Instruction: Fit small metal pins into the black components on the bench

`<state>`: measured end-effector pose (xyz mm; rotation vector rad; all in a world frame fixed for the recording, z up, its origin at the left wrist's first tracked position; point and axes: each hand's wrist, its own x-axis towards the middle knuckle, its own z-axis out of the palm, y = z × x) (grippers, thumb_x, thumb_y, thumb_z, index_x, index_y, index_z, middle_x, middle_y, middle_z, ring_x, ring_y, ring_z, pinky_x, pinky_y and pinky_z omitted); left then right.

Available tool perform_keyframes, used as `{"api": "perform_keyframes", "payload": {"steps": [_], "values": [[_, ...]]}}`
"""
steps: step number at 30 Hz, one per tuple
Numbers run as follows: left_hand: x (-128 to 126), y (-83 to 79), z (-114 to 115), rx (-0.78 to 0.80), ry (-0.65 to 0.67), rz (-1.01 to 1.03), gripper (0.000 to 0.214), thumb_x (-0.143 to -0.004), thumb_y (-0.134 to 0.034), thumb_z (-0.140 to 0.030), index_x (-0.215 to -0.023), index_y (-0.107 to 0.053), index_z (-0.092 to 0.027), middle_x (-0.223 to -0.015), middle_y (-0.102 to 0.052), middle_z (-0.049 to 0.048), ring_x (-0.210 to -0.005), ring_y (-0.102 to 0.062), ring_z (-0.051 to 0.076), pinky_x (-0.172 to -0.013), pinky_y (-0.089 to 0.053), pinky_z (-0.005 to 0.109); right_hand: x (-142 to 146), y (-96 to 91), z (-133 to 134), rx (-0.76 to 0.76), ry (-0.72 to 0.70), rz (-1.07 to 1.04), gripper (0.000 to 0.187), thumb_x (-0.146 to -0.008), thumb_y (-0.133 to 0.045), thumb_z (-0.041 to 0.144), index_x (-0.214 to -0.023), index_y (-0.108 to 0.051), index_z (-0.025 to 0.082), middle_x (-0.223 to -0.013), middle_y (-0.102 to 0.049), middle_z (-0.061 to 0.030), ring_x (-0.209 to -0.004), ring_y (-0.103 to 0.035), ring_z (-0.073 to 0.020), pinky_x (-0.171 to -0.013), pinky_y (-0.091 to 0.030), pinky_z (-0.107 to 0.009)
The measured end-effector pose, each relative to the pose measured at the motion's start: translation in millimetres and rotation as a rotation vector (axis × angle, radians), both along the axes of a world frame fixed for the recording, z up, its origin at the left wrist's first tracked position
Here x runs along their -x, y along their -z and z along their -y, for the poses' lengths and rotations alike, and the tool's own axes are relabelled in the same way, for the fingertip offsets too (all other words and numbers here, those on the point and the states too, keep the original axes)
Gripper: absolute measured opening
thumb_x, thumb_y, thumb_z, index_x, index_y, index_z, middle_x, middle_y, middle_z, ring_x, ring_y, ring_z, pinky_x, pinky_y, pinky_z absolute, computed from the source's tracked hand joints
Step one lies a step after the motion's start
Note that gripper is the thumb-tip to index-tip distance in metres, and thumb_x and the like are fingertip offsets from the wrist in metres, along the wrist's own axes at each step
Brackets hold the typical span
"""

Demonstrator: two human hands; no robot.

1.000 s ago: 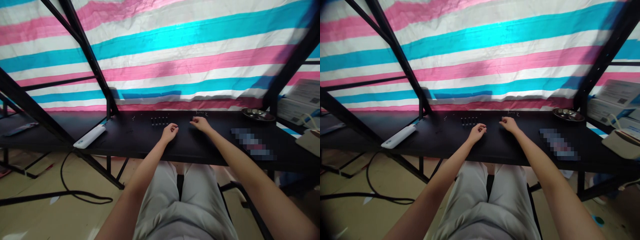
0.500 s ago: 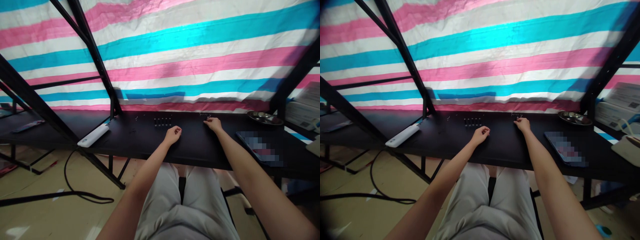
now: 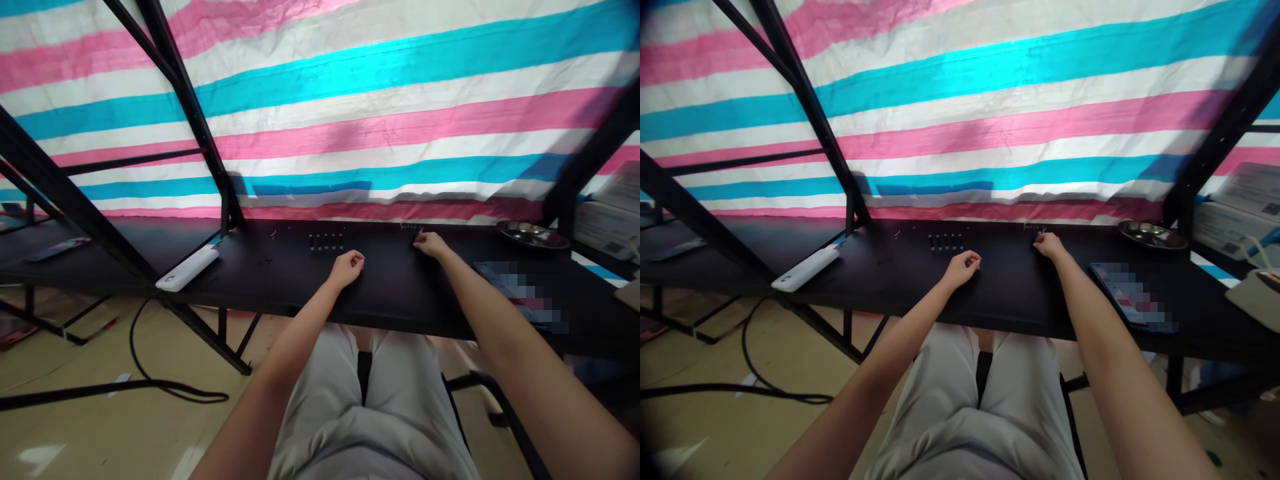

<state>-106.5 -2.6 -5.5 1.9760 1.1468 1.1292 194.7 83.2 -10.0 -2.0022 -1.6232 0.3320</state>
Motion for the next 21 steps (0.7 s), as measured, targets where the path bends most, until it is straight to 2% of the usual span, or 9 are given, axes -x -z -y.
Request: {"api": "perform_keyframes", "payload": {"steps": [6,10,12,13,16,19,21], "values": [[0,-1.5,1,0.009,0.0,0.001,0.01,-0.075,-0.053,-0.016,-0.081,-0.062,-0.015,-0.065,-0.062,-0.0009,-0.058,-0.053,0.009,-0.061,-0.043,0.021,1,-7.4,1,0.086,-0.007,0.051,0.016,-0.066,-0.069,0.018,-0.08,-0.07,0.012,-0.074,-0.067,-0.0069,-0.074,-0.064,-0.0171,-0.068,-0.046,-0.023],[0,-0.2,1,-0.014,-0.015,0.006,0.01,-0.074,-0.053,-0.016,-0.08,-0.061,-0.016,-0.065,-0.061,-0.001,-0.058,-0.054,0.009,-0.062,-0.043,0.021,-3,-24.9,10,0.217,-0.023,0.126,0.02,-0.063,-0.074,0.026,-0.077,-0.069,0.012,-0.068,-0.066,-0.0071,-0.068,-0.063,-0.0185,-0.063,-0.047,-0.026],[1,0.4,-1,-0.039,-0.099,0.027,0.008,-0.075,-0.053,-0.017,-0.077,-0.06,-0.017,-0.063,-0.06,-0.0009,-0.059,-0.054,0.01,-0.062,-0.042,0.022,-2,-37.1,18,0.31,0.0,0.228,0.02,-0.062,-0.074,0.029,-0.073,-0.068,0.013,-0.068,-0.066,-0.0101,-0.068,-0.063,-0.0208,-0.062,-0.047,-0.029],[2,0.2,-1,-0.047,-0.173,0.051,0.007,-0.075,-0.053,-0.019,-0.075,-0.06,-0.017,-0.063,-0.06,-0.0008,-0.059,-0.054,0.011,-0.062,-0.042,0.022,2,-43.0,23,0.279,0.011,0.29,0.02,-0.063,-0.073,0.03,-0.074,-0.068,0.014,-0.072,-0.066,-0.0114,-0.071,-0.064,-0.0222,-0.063,-0.047,-0.03],[5,-3.3,-3,-0.046,-0.421,0.181,0.01,-0.078,-0.052,-0.024,-0.072,-0.057,-0.017,-0.062,-0.058,0.0,-0.058,-0.054,0.012,-0.061,-0.041,0.023,26,-54.0,38,0.191,0.006,0.371,0.02,-0.068,-0.068,0.034,-0.076,-0.068,0.015,-0.081,-0.067,-0.0141,-0.08,-0.064,-0.0251,-0.066,-0.047,-0.032],[9,-8.3,-4,-0.017,-0.551,0.35,0.013,-0.081,-0.049,-0.023,-0.071,-0.055,-0.017,-0.062,-0.057,0.0001,-0.06,-0.055,0.012,-0.064,-0.041,0.024,69,-49.5,49,0.114,-0.206,0.286,0.019,-0.074,-0.063,0.036,-0.077,-0.068,0.018,-0.079,-0.068,-0.0102,-0.079,-0.063,-0.0214,-0.068,-0.046,-0.029],[11,-9.9,-5,-0.001,-0.585,0.455,0.013,-0.081,-0.047,-0.023,-0.071,-0.054,-0.017,-0.061,-0.056,-0.0004,-0.06,-0.055,0.012,-0.066,-0.041,0.024,102,-39.9,51,0.019,-0.368,0.175,0.02,-0.074,-0.064,0.034,-0.086,-0.068,0.018,-0.084,-0.068,-0.0073,-0.079,-0.063,-0.0173,-0.07,-0.046,-0.025]]}}
